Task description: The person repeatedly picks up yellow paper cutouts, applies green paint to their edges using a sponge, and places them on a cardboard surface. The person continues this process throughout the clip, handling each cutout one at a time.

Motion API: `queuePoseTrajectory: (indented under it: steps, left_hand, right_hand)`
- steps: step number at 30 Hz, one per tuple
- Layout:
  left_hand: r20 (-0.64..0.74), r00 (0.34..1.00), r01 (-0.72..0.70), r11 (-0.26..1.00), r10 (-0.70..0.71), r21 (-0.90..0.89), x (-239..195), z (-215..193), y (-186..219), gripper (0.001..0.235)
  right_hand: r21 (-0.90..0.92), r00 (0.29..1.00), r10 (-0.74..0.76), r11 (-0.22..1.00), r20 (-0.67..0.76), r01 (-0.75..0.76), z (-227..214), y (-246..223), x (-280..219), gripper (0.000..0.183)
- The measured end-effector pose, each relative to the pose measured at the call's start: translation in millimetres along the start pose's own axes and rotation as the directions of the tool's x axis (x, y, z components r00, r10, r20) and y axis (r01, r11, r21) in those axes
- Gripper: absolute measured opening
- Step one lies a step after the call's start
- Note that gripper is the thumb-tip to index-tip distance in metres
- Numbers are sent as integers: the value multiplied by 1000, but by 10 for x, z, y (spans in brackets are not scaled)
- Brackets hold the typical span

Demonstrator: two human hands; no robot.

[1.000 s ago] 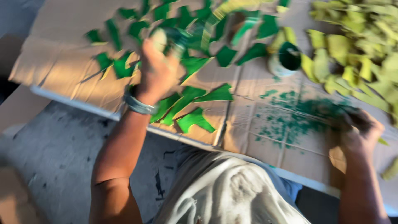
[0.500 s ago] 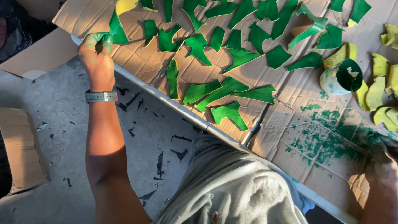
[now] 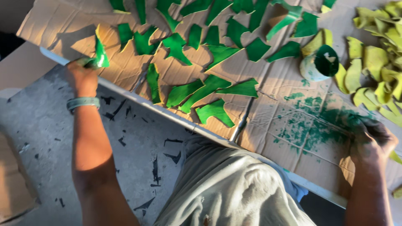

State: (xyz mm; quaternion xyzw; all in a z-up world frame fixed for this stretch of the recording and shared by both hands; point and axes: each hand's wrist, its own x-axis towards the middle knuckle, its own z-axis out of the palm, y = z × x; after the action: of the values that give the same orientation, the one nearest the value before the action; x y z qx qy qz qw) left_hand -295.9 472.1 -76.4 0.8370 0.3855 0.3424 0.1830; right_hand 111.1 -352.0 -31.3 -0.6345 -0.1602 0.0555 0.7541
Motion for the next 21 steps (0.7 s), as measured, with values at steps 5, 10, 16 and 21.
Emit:
queuePoseTrajectory:
  steps: [5, 10, 16, 21]
  left_hand:
    - [93, 990, 126, 964, -107, -236, -15, -2, 89, 23]
    - [118, 943, 325, 780, -312, -534, -65, -162, 387, 25]
    - [-260, 962, -72, 995, 88, 69, -411, -346, 1267, 31]
    - [-48, 977, -211, 967, 206, -144, -691, -218, 2459, 19]
  right_hand:
    - [-3, 999, -6, 1000, -38, 6, 167, -143, -20, 16]
    - [-3, 1000, -3, 1000, -26, 3, 402, -270, 11, 14]
    - [81, 1000, -20, 996, 3, 20, 411, -442, -53, 11]
    - [-59, 989, -125, 990, 79, 129, 378, -308, 183, 8]
